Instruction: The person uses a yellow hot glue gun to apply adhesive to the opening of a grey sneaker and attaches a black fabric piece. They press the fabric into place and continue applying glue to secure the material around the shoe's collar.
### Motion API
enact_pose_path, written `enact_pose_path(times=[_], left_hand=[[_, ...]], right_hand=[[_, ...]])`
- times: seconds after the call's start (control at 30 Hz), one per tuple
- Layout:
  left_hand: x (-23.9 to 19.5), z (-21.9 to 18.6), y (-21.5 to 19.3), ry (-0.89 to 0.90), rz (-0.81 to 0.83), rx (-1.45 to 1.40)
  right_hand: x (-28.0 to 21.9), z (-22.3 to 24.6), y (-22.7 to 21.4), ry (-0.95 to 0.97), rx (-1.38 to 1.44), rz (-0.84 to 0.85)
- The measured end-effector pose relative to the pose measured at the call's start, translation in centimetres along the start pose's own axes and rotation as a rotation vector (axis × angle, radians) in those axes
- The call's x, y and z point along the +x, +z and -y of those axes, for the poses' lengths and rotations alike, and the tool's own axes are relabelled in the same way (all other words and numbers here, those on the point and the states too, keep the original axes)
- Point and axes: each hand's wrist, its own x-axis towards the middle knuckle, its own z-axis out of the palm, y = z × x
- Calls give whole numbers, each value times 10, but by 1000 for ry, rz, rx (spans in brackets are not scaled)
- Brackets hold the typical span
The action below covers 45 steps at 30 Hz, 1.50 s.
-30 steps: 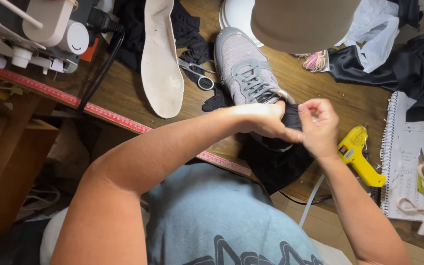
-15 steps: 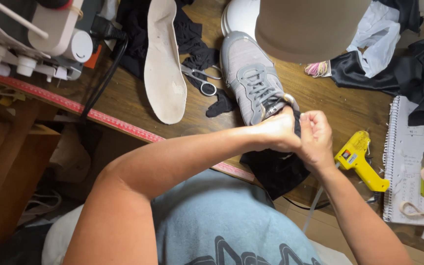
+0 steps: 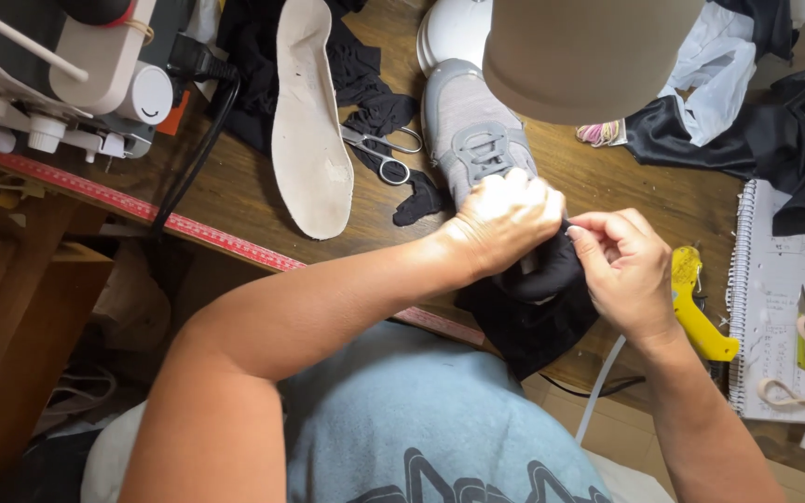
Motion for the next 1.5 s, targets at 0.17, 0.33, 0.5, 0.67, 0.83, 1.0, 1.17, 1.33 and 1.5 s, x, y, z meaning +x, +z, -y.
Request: enact_pose_path(times=[0.17, 0.33, 0.5, 0.67, 0.83, 1.0, 1.17, 1.33, 1.5], left_hand=[[-3, 12, 7, 84, -346, 126], [-13, 33, 14, 36, -297, -95], [-11, 39, 42, 28, -194, -470], [-10, 37, 50, 108, -261, -239], [-4, 61, -1, 296, -398, -172], [5, 67, 10, 148, -347, -605], [-6, 69, -11, -311, -135, -1045], [-3, 62, 23, -22, -152, -670], [-6, 50, 11, 75, -230, -424]], right_hand=[[3, 7, -3, 0, -66, -5], [6, 12, -3, 89, -12, 4], [13, 33, 1, 170, 44, 40], [25, 29, 8, 84, -255, 37], [21, -1, 12, 110, -225, 0], [15, -2, 8, 65, -219, -14], [12, 16, 12, 48, -272, -39], [13, 34, 5, 43, -198, -27], [10, 59, -2, 39, -190, 75]])
